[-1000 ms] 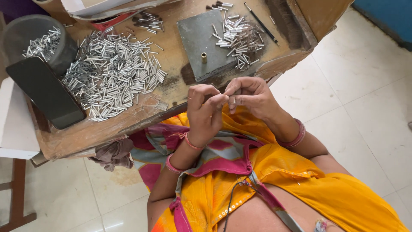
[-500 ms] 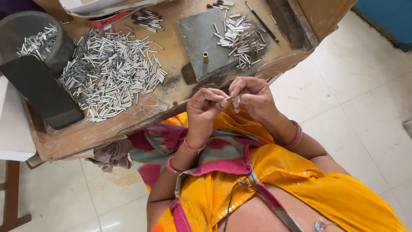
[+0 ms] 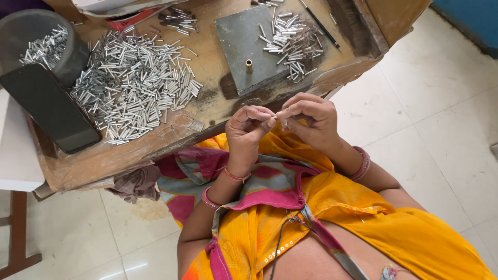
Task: Manufacturing and inspecting small metallic tube components at a workbench.
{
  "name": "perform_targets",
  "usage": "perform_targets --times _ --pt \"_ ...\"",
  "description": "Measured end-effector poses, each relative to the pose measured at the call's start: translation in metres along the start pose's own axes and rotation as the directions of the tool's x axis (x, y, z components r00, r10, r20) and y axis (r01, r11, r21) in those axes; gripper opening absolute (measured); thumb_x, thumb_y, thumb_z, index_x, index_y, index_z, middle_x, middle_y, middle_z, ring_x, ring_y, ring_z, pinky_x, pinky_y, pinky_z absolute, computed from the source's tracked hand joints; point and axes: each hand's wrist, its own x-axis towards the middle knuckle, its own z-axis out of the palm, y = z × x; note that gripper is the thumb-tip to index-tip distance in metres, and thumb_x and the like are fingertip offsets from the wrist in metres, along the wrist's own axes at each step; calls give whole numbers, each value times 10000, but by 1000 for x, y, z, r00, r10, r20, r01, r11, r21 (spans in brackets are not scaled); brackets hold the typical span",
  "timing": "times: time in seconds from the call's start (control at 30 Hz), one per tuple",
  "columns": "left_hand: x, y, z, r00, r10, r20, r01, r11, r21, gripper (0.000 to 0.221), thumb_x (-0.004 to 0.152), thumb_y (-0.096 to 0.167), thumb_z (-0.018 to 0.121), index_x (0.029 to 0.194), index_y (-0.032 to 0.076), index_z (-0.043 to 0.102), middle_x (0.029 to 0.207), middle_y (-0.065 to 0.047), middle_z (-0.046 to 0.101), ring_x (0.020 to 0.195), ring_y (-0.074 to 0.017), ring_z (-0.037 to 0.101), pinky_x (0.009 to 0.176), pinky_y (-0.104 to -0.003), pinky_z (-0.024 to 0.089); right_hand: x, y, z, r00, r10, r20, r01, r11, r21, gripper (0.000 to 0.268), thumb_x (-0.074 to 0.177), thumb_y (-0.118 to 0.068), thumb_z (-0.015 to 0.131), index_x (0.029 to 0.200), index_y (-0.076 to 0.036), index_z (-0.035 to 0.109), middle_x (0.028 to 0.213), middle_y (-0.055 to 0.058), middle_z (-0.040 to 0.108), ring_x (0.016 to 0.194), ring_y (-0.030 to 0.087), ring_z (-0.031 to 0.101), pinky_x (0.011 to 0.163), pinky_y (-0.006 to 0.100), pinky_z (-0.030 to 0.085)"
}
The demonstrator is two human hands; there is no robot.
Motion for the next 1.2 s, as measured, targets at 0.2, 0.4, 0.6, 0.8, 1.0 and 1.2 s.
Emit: perform_targets --times 0.2,0.4,0.6,0.8,1.0,1.2 --pt "-1 -1 2 997 29 67 -34 996 77 192 913 -175 699 943 8 652 1029 -84 699 951 -132 669 878 -277 556 5 -13 -3 996 -88 15 89 976 -198 177 882 79 732 1038 -2 748 974 112 699 824 154 717 726 251 570" --pt "-2 1 -2 992 13 124 -30 990 139 185 904 -169 713 947 4 663 1025 -78 692 962 -122 645 884 -263 523 3 -12 -13 994 -41 100 60 980 -188 167 895 56 719 1041 -17 755 965 105 703 808 144 728 707 254 587" --pt "0 4 -4 992 -11 129 -7 990 142 168 909 -159 708 978 -9 678 1024 -76 691 969 -128 650 892 -266 528 6 -10 -11 991 -13 133 31 990 -134 137 930 48 715 1044 -19 750 946 85 693 799 133 721 697 245 590" --pt "-1 3 -8 992 -9 129 -9 990 144 159 928 -140 706 999 -5 660 1012 -55 688 961 -114 649 894 -259 530 0 4 -8 985 87 150 -108 985 132 148 939 82 689 1063 12 732 1005 90 664 800 124 714 690 228 594" --pt "-1 3 -11 992 -28 126 8 987 159 147 937 -114 713 1011 0 658 1003 -32 685 935 -91 646 870 -241 526 0 10 -8 977 145 157 -177 959 220 162 920 99 703 1060 24 736 1009 98 661 803 132 717 691 228 602" --pt "-1 0 -16 991 -44 129 25 989 144 128 948 -98 717 1009 -2 658 989 -24 679 931 -85 644 867 -239 525 -1 13 -6 962 214 170 -258 917 305 143 928 98 684 1053 47 731 1012 103 657 800 134 702 701 229 596"
